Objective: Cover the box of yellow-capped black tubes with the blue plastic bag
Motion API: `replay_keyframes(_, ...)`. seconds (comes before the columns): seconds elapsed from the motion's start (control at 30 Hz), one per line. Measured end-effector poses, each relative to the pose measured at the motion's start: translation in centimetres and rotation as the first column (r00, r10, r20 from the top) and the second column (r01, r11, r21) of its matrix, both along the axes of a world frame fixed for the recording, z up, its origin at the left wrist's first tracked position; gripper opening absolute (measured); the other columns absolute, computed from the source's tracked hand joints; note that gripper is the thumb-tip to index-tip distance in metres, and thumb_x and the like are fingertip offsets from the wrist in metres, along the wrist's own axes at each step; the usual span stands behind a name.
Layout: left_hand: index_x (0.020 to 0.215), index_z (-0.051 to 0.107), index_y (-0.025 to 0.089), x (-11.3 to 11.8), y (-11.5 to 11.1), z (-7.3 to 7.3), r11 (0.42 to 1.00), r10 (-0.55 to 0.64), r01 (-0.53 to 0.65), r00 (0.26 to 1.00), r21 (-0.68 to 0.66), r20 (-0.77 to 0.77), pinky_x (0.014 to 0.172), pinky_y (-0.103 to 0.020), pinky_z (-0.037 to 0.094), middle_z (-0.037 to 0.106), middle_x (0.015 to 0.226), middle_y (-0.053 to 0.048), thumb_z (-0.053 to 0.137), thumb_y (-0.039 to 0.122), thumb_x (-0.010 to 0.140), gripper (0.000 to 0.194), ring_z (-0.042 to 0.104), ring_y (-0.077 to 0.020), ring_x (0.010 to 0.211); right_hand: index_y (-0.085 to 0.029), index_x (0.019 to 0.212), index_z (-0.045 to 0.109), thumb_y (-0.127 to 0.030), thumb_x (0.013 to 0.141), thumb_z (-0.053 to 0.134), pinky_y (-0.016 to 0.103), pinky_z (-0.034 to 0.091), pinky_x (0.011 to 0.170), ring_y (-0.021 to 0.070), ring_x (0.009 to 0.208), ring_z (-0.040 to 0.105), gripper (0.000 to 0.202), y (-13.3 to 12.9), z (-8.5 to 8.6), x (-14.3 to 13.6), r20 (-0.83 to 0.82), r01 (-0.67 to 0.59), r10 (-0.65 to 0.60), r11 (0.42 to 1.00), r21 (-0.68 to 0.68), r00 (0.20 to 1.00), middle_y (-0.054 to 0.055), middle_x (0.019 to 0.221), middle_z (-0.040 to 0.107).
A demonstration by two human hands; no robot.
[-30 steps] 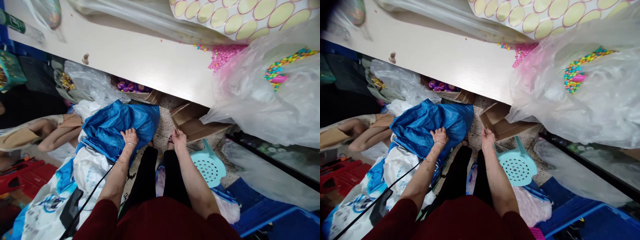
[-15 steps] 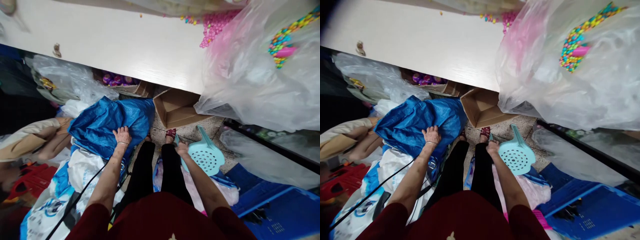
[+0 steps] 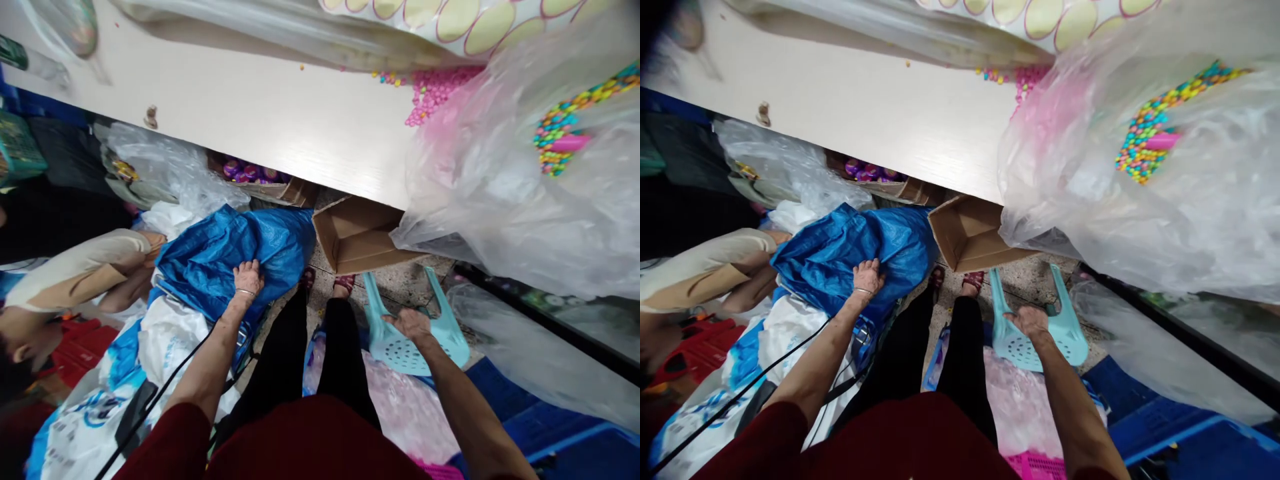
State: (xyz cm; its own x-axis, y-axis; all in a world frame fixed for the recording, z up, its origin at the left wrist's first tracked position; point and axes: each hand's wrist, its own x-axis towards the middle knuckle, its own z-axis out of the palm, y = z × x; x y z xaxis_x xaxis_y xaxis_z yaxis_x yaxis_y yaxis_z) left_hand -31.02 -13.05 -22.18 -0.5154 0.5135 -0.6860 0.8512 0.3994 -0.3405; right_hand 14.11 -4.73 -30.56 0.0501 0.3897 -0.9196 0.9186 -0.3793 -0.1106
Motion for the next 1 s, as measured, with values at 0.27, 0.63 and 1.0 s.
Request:
replay_keyframes(0.27, 0.099, 0.065, 0.014, -0.6, 1.6, -0.2, 0.998, 0.028, -0.03, 0.999, -0.051, -0.035, 0.088, -0.039, 0.035, 0.063, 0.106, -0.016, 0.035, 0.021, 0.085, 0.034, 0.056, -0.0272, 0.1, -0.016, 0.071, 0.07, -0.074, 0.076, 0.045, 0.045, 0.046, 0.089, 0.0338, 0.099, 0.063, 0.063, 2.4, 2.7, -0.8, 0.071, -0.555, 0.561, 0.827, -0.089, 0.824, 0.02, 0.089, 0.069)
replay_keyframes(0.63, 0.089, 0.063, 0.018, -11.6, 3.6, 5.2, 0.983, -0.071, 0.062, 0.997, -0.173, -0.043, 0.086, -0.038, 0.034, 0.066, 0.098, -0.012, 0.038, 0.021, 0.082, 0.026, 0.056, -0.0264, 0.101, -0.025, 0.058, 0.063, -0.063, 0.063, 0.067, 0.05, 0.042, 0.093, 0.0335, 0.097, 0.063, 0.039, 5.4, 5.8, -2.2, 0.199, -0.15, 0.158, 0.987, -0.053, 0.967, 0.011, 0.074, 0.067)
replay_keyframes(1.0, 0.087, 0.066, 0.019, -11.7, 3.8, 0.8, 0.984, 0.037, -0.044, 0.998, -0.172, -0.041, 0.083, -0.037, 0.039, 0.068, 0.098, -0.012, 0.041, 0.021, 0.081, 0.026, 0.061, -0.0264, 0.098, -0.025, 0.054, 0.06, -0.069, 0.059, 0.064, 0.049, 0.045, 0.085, 0.0338, 0.086, 0.062, 0.045, 9.7, 4.3, -2.3, 0.183, 0.217, -0.22, 0.975, 0.038, 0.958, 0.011, 0.065, 0.063)
